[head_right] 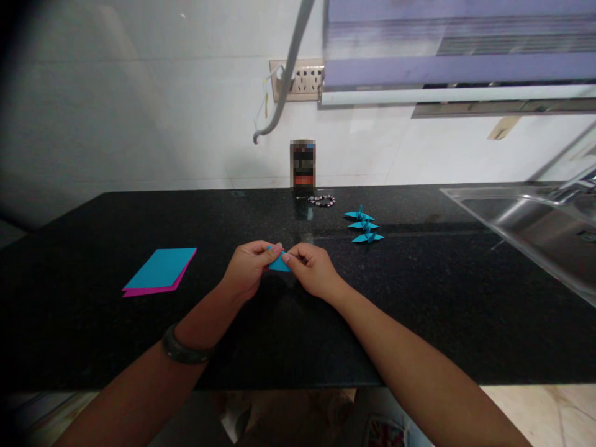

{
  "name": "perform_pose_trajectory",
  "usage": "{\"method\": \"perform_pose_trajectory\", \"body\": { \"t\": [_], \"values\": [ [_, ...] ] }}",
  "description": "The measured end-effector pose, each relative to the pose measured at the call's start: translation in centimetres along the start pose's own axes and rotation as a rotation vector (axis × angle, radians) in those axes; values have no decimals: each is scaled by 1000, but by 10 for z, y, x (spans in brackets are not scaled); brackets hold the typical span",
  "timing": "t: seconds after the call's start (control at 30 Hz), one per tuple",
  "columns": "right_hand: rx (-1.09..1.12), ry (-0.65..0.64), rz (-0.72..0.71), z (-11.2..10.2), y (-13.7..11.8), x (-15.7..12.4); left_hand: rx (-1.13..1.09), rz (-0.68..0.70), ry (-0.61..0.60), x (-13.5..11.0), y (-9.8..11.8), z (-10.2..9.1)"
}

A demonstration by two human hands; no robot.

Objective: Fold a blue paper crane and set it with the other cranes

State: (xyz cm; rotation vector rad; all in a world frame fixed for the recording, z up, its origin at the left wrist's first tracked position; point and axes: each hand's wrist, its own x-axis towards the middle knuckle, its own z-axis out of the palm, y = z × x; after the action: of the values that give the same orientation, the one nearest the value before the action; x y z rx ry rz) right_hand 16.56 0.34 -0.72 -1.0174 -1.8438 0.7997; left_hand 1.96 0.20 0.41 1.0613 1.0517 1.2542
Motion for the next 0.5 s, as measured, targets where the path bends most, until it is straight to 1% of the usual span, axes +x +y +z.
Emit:
{"method": "perform_pose_trajectory", "body": {
  "t": [0.1,0.23,0.3,0.37,0.43,0.5],
  "values": [
    [24,-27,-12,-2,-2,1,-28,-10,23,1,0,1],
    [50,-88,23,-2,-2,1,-93,-70,69,2,1,0],
    [43,-49,51,-2,0,2,-126,-110,67,2,2,-1],
    [28,28,80,-1,3,3,-131,-150,58,2,3,-1],
    [9,96,89,-2,6,4,-82,-186,41,2,5,-2],
    [-25,130,58,-3,8,5,-4,-220,-9,0,6,-2]
  ]
}}
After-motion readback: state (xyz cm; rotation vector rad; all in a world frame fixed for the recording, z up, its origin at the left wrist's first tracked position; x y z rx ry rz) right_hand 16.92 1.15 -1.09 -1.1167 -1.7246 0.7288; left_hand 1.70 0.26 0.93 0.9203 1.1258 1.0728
